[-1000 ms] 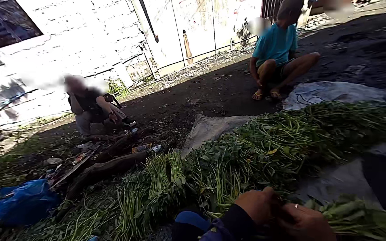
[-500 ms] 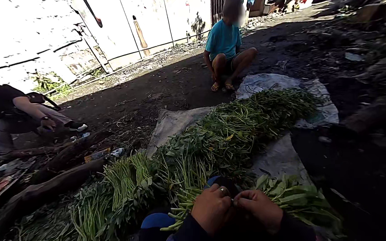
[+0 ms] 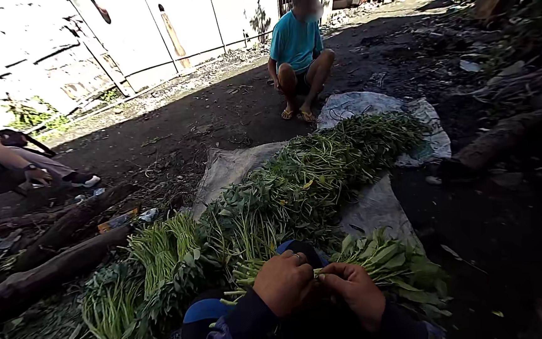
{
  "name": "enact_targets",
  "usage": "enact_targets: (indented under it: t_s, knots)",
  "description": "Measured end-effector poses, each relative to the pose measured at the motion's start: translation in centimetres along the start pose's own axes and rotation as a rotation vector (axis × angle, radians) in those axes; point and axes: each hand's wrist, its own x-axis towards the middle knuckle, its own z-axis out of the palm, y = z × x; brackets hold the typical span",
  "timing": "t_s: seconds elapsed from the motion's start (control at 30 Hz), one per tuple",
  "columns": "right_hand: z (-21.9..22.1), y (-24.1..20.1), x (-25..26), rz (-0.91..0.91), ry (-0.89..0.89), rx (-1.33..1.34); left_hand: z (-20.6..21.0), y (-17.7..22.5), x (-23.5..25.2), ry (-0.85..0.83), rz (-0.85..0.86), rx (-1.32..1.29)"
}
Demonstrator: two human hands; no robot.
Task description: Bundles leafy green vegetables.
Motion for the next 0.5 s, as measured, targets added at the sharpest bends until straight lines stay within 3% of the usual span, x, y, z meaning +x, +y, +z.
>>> enact_targets:
  t_s: [0.1, 0.23, 0.27, 0.37, 0.5]
  knots:
    - [0.0, 0.7, 0.2, -0.142, -0.007, -0.071, -0.1, 0.1, 0.2, 0.019, -0.009, 0.017]
    - [0.1, 4.9, 1.4, -0.998, 0.267, -0.776, 0.1, 0.7, 1.2, -0.060, -0.154, 0.148]
    - [0.1, 5.6, 1.4, -1.107, 0.328, -0.896, 0.3, 0.5, 1.5, -0.095, -0.172, 0.183]
    - [0.4, 7.0, 0.6, -1.173, 0.397, -1.080, 0.5, 0.5, 2.1, -0.239, -0.216, 0.217]
    - [0.6, 7.3, 0.9, -1.234, 0.375, -1.112, 1.5, 0.3, 2.1, -0.175, -0.225, 0.267]
